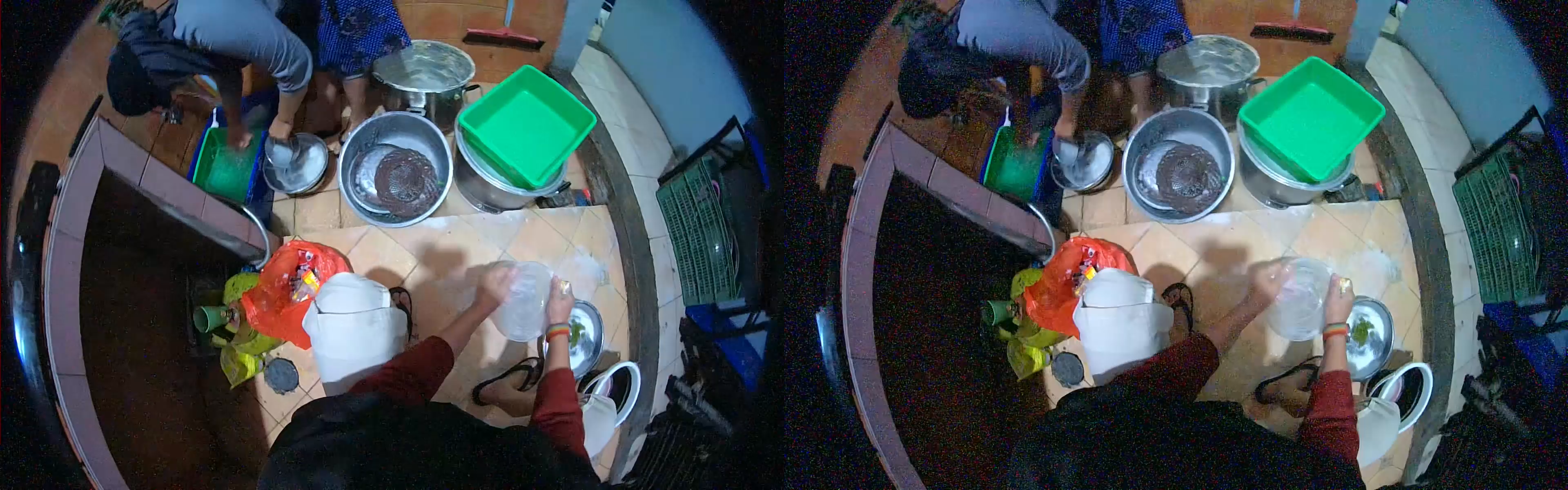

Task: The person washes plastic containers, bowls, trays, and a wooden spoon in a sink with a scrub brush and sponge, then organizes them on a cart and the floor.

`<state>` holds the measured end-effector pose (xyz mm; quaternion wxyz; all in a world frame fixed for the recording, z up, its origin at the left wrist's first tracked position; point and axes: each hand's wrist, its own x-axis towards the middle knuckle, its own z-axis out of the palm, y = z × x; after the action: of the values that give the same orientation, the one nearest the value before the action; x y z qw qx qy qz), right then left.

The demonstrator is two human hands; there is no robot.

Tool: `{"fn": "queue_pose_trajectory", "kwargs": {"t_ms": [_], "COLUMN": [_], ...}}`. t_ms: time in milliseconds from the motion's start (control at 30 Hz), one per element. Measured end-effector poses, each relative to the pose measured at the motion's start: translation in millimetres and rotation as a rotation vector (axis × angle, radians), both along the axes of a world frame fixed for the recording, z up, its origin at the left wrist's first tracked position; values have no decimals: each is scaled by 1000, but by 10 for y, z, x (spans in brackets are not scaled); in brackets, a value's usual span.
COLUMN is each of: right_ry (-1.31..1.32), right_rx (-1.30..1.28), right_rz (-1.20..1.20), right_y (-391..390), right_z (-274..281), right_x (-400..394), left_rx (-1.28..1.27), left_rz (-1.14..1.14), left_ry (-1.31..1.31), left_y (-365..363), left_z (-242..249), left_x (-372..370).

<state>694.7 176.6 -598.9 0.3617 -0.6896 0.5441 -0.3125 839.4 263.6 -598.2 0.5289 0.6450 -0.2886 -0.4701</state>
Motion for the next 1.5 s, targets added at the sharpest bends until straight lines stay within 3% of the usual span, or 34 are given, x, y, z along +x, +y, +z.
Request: {"fn": "queue_pose_trajectory", "kwargs": {"t_ms": [67, 100, 167, 200, 233, 300, 367, 400, 467, 500, 533, 567, 600, 633, 667, 700, 833, 900, 933, 967, 1000, 1033, 1067, 1133, 1167, 1233, 1267, 1300, 1367, 1433, 1467, 1500], "right_ry": [-42, -17, 14, -125, -262, -267, -3, 2, 353, 357, 345, 332, 156, 163, 126, 97, 303, 161, 11, 19, 108, 192, 191, -2, -7, 318, 424, 426, 508, 443, 293, 145], "right_rx": [33, 131, 245, 304, 366, 243, -73, -71, -165, -166, -66, 31, 79, 76, -57, -184, -294, 150, -83, -88, -397, -708, -706, -239, -244, -89, -321, -318, -469, -439, -378, -313], "right_rz": [-36, 22, 118, 185, 252, 424, 429, 425, 289, 289, 221, 148, 233, 223, 374, 516, 445, 111, 152, 140, 284, 425, 407, 87, 80, -13, 46, 40, 474, 454, 290, 129], "right_y": [136, 284, 606, 766, 858, 940, 885, 796, 522, 440, 356, 248, 100, 197, 386, 473, 39, -11, 22, 112, 247, 282, 214, 44, -29, -122, -144, -124, 22, -31, -76, -113], "right_z": [242, 487, 675, 703, 704, 345, 221, 196, 175, 193, 226, 250, -58, 7, 153, 239, 182, 276, 77, 126, 207, 253, 159, -54, -31, 36, 49, 48, 342, 151, 86, 31], "right_x": [-48, 69, 339, 452, 516, 636, 678, 659, 632, 633, 619, 556, 414, 447, 569, 570, 239, 224, 222, 305, 433, 504, 474, 335, 276, 195, 232, 244, 386, 350, 332, 287], "left_rx": [114, 123, 378, 129, 129, -36, -221, -308, -485, -578, -428, -429, -360, -289, -165, -155, -236, -247, -280, -314, -276, -275, -281, -285, -285, -178, -181, -35, 120, -53, -55, -197], "left_rz": [295, 299, 675, 511, 548, 442, 291, 198, 3, -96, -77, -85, -239, -395, -243, -267, -284, -264, -276, -277, -175, -185, -230, -255, -264, -314, -318, -377, -439, -373, -378, -242], "left_ry": [-469, -463, -413, 268, 274, 550, 817, 948, 1204, 1327, 1463, 1471, 1491, 1506, 1344, 1360, 999, 874, 865, 863, 674, 676, 705, 802, 796, 691, 692, 723, 756, 911, 909, 1013], "left_y": [34, -48, -305, -352, -278, -251, -131, -7, -42, 0, 220, 163, 113, 68, 33, 35, 87, 90, 75, 60, 56, 51, 76, 112, 107, 135, 141, 173, 168, 97, 60, 35], "left_z": [-147, -339, -1141, -1679, -1600, -1413, -1157, -996, -681, -534, 158, 36, -181, -302, -277, -275, -63, 102, 176, 205, 49, 93, 169, 159, 197, 275, 318, 353, 178, -295, -256, -214], "left_x": [-52, -160, -405, -358, -270, -511, -529, -453, -267, -235, -97, -73, -45, -60, -97, -122, -137, -120, -106, -129, -188, -170, -116, -148, -126, -39, 7, 58, 12, -74, -72, -81]}}
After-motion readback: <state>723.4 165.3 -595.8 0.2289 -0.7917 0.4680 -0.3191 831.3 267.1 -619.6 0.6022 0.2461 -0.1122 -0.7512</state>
